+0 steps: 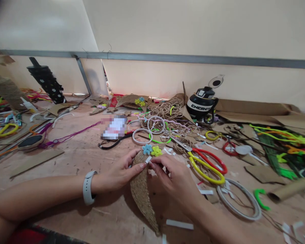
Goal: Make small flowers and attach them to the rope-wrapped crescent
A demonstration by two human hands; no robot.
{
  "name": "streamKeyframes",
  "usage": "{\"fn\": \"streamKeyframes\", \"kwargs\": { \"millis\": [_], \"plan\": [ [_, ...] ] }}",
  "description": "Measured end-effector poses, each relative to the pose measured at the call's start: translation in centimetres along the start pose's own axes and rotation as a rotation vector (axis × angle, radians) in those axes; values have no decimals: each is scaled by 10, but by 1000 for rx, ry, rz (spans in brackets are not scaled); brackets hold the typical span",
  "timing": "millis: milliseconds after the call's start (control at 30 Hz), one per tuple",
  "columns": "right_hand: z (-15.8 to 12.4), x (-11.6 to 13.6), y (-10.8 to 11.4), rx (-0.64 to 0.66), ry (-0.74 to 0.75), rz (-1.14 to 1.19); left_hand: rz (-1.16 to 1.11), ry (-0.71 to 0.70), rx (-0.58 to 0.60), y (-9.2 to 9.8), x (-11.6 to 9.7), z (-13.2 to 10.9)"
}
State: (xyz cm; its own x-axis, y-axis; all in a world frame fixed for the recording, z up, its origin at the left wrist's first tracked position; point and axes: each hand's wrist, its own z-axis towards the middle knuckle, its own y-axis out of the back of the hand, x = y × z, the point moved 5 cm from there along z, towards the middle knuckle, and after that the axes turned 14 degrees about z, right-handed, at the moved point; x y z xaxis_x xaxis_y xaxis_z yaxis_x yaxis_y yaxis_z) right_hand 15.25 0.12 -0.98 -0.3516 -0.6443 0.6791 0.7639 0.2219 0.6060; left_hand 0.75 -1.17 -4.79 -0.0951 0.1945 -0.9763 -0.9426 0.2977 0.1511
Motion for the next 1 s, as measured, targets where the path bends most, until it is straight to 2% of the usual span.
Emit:
{"fn": "streamKeyframes", "kwargs": {
  "millis": [467,667,833,1000],
  "plan": [
    [0,1,2,-20,27,-44,68,-54,39,0,-4,0],
    [1,-1,0,-14,3,-46,61,-31,45,1,-7,-1],
    [-3,4,-2,27,-7,25,-37,43,21,0,-5,-2],
    [-4,9,-2,80,-106,54,-119,130,-11,-1,3,-1]
  ]
}}
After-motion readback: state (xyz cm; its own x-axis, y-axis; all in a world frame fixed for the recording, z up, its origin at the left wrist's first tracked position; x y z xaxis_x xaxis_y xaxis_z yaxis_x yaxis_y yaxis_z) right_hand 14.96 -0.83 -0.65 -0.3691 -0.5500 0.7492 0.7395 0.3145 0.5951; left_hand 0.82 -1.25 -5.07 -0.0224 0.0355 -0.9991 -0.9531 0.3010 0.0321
